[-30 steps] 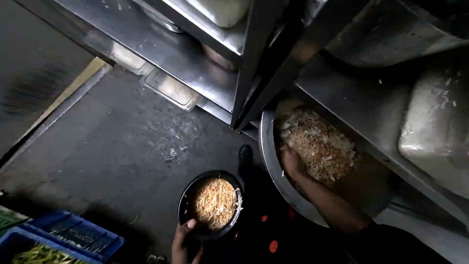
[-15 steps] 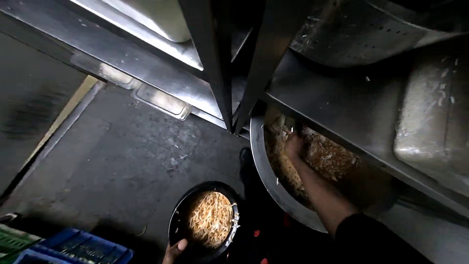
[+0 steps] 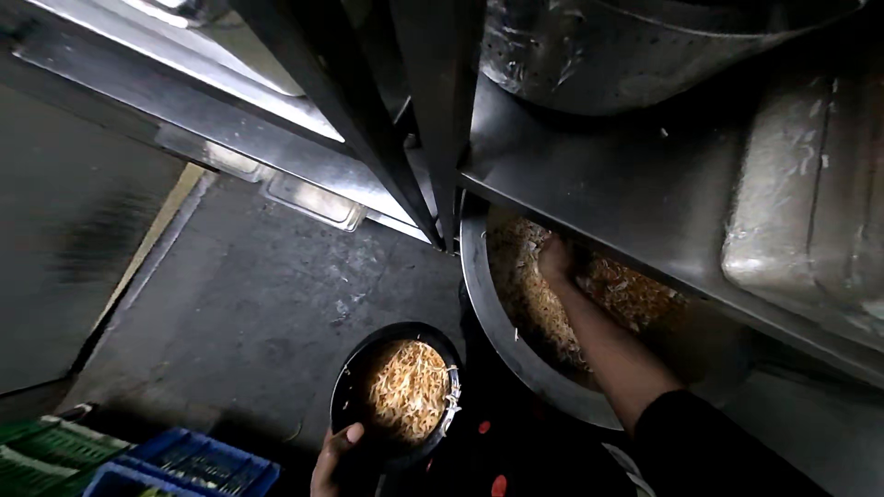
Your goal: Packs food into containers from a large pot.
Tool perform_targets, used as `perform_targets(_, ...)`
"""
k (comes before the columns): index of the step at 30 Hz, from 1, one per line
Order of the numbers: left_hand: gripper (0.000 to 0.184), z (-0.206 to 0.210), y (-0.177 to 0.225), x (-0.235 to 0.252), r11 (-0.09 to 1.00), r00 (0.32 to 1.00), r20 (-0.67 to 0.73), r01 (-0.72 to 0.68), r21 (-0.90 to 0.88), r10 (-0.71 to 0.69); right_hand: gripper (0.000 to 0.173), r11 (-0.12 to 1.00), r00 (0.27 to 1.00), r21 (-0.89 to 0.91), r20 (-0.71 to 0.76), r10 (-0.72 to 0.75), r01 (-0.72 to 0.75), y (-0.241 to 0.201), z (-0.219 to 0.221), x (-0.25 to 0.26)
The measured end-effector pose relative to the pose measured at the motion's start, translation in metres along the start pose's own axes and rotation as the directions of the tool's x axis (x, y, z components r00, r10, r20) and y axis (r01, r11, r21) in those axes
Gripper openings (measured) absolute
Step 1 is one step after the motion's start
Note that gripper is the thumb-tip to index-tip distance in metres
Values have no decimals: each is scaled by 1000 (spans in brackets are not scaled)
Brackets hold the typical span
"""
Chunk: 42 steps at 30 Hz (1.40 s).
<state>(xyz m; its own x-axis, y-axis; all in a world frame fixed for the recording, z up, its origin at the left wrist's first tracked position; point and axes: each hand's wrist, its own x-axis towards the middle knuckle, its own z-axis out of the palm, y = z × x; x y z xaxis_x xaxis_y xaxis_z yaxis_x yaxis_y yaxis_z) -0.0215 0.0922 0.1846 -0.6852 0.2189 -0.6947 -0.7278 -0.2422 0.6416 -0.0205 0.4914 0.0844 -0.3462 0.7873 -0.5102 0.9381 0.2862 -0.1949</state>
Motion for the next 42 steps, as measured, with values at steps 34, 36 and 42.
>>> perform_targets(34,21,10,14,4,1000,1000,3,-22,8,22,55,979,755,201,637,-156,33,138,44,-56)
perform_targets(36,20,9,12,4,1000,1000,-4,-26,-8,26,52,985,776,58,609,-166,165,165,24,-49)
perform_targets(42,29,12,6,9,999,1000,-1,-2,-32,2,45,985,999,166,27,42,-46,172,14,-27)
